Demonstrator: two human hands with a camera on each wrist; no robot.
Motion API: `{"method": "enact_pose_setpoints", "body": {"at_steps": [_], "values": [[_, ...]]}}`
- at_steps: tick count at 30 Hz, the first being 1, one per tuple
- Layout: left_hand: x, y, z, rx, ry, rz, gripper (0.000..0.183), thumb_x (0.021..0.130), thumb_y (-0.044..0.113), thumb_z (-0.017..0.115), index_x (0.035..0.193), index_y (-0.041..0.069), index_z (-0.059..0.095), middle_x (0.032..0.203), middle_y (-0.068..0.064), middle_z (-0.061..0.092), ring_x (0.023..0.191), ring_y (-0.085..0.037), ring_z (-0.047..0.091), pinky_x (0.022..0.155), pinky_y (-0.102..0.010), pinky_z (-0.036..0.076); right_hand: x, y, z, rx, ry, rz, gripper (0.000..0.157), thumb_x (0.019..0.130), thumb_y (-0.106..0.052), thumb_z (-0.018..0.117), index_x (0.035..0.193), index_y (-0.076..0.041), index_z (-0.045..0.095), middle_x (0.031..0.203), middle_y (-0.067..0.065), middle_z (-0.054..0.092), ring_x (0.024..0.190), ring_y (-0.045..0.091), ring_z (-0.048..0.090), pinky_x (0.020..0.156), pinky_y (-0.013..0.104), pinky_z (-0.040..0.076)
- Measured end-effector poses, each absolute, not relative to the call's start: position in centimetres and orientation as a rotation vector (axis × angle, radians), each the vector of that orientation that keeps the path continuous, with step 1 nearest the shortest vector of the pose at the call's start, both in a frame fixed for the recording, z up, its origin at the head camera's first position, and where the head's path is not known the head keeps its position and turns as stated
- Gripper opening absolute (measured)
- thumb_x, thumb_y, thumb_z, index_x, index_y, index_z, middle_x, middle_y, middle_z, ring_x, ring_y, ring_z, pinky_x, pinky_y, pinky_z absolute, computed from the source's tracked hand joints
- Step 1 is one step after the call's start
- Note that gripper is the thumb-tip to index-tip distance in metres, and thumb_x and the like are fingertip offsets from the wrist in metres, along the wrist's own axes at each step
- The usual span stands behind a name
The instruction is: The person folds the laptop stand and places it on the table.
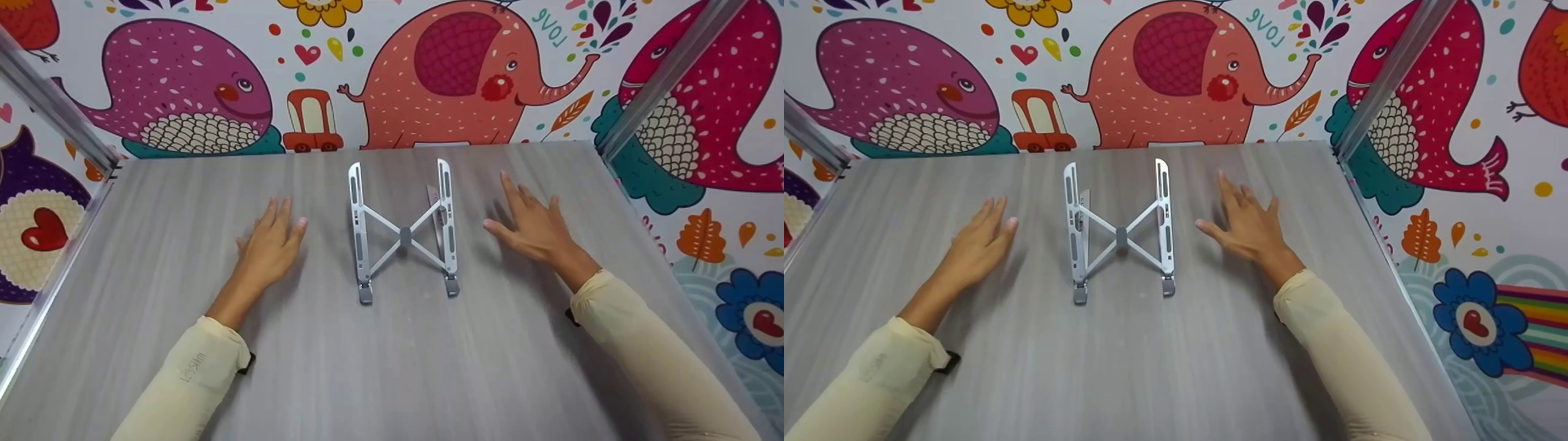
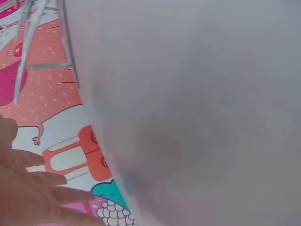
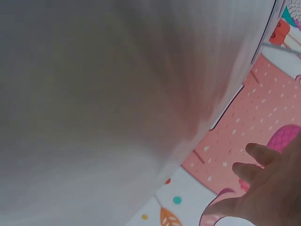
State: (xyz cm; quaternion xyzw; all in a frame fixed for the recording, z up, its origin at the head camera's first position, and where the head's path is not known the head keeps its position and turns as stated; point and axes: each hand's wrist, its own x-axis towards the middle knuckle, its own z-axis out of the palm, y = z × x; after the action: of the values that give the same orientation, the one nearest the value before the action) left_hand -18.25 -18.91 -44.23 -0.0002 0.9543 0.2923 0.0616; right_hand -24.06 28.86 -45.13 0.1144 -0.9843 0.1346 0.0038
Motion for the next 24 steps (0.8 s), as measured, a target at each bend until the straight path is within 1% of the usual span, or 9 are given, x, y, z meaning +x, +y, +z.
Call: {"method": "enact_pose_setpoints", "body": {"at_steps": [3,4,6,7,11,14,16,20,24], "values": [[-18.3,-18.1,-44.2,0.031,2.891,1.008,0.079,0.106,0.059,0.034,0.164,0.009,0.016,0.171,-0.018,0.013,0.156,-0.044,0.016,0.120,-0.071,0.011,-23.7,28.1,-45.2,0.421,-3.032,0.461,0.104,0.086,-0.078,0.052,0.164,-0.036,-0.002,0.160,0.013,0.043,0.143,0.044,0.045,0.116,0.073,0.023],[-18.3,-17.8,-44.2,0.043,2.895,1.045,0.078,0.106,0.058,0.036,0.163,0.007,0.019,0.170,-0.018,0.018,0.156,-0.041,0.019,0.122,-0.067,0.015,-23.6,27.8,-45.3,0.438,-3.014,0.478,0.104,0.087,-0.078,0.052,0.164,-0.035,-0.001,0.157,0.012,0.048,0.139,0.044,0.050,0.115,0.071,0.029],[-18.2,-17.2,-44.2,0.067,2.901,1.114,0.074,0.107,0.053,0.040,0.162,0.006,0.025,0.167,-0.019,0.026,0.155,-0.039,0.025,0.123,-0.059,0.022,-23.3,27.3,-45.4,0.471,-2.989,0.511,0.103,0.087,-0.076,0.054,0.165,-0.034,0.000,0.151,0.011,0.055,0.133,0.043,0.056,0.110,0.068,0.038],[-18.2,-16.8,-44.2,0.078,2.900,1.143,0.073,0.107,0.051,0.042,0.161,0.006,0.027,0.166,-0.019,0.030,0.153,-0.039,0.030,0.122,-0.058,0.026,-23.2,27.0,-45.4,0.485,-2.982,0.528,0.102,0.088,-0.074,0.056,0.165,-0.034,0.001,0.149,0.012,0.057,0.131,0.043,0.058,0.109,0.067,0.040],[-17.9,-15.2,-44.1,0.111,2.848,1.271,0.068,0.106,0.045,0.050,0.160,0.009,0.032,0.160,-0.018,0.039,0.140,-0.038,0.050,0.115,-0.055,0.040,-22.8,25.9,-45.4,0.513,-2.969,0.579,0.100,0.090,-0.066,0.061,0.165,-0.032,0.006,0.142,0.012,0.063,0.127,0.042,0.061,0.106,0.066,0.044],[-17.7,-14.2,-44.2,0.114,2.774,1.381,0.066,0.105,0.042,0.055,0.159,0.011,0.035,0.158,-0.016,0.044,0.131,-0.035,0.060,0.107,-0.050,0.050,-22.6,25.0,-45.4,0.514,-2.966,0.651,0.098,0.089,-0.064,0.064,0.165,-0.032,0.010,0.136,0.012,0.067,0.120,0.040,0.065,0.102,0.064,0.048],[-17.5,-13.7,-44.3,0.102,2.711,1.463,0.065,0.104,0.042,0.056,0.158,0.012,0.035,0.157,-0.014,0.046,0.127,-0.032,0.063,0.101,-0.047,0.055,-22.5,24.5,-45.4,0.515,-2.964,0.718,0.097,0.089,-0.064,0.065,0.165,-0.031,0.013,0.131,0.012,0.069,0.116,0.038,0.068,0.098,0.062,0.051],[-17.5,-12.6,-44.3,0.044,2.591,1.597,0.065,0.103,0.040,0.060,0.158,0.015,0.036,0.157,-0.011,0.046,0.120,-0.026,0.067,0.091,-0.042,0.059,-22.5,23.6,-45.4,0.548,-2.940,0.879,0.094,0.090,-0.059,0.069,0.164,-0.028,0.019,0.123,0.011,0.073,0.109,0.033,0.071,0.094,0.056,0.055],[-17.8,-11.7,-44.4,-0.003,2.534,1.651,0.067,0.101,0.034,0.064,0.159,0.017,0.034,0.157,-0.008,0.046,0.114,-0.022,0.069,0.091,-0.039,0.060,-22.9,22.9,-45.7,0.606,-2.877,1.099,0.092,0.091,-0.050,0.073,0.163,-0.020,0.023,0.116,0.010,0.075,0.099,0.027,0.074,0.088,0.048,0.059]]}}
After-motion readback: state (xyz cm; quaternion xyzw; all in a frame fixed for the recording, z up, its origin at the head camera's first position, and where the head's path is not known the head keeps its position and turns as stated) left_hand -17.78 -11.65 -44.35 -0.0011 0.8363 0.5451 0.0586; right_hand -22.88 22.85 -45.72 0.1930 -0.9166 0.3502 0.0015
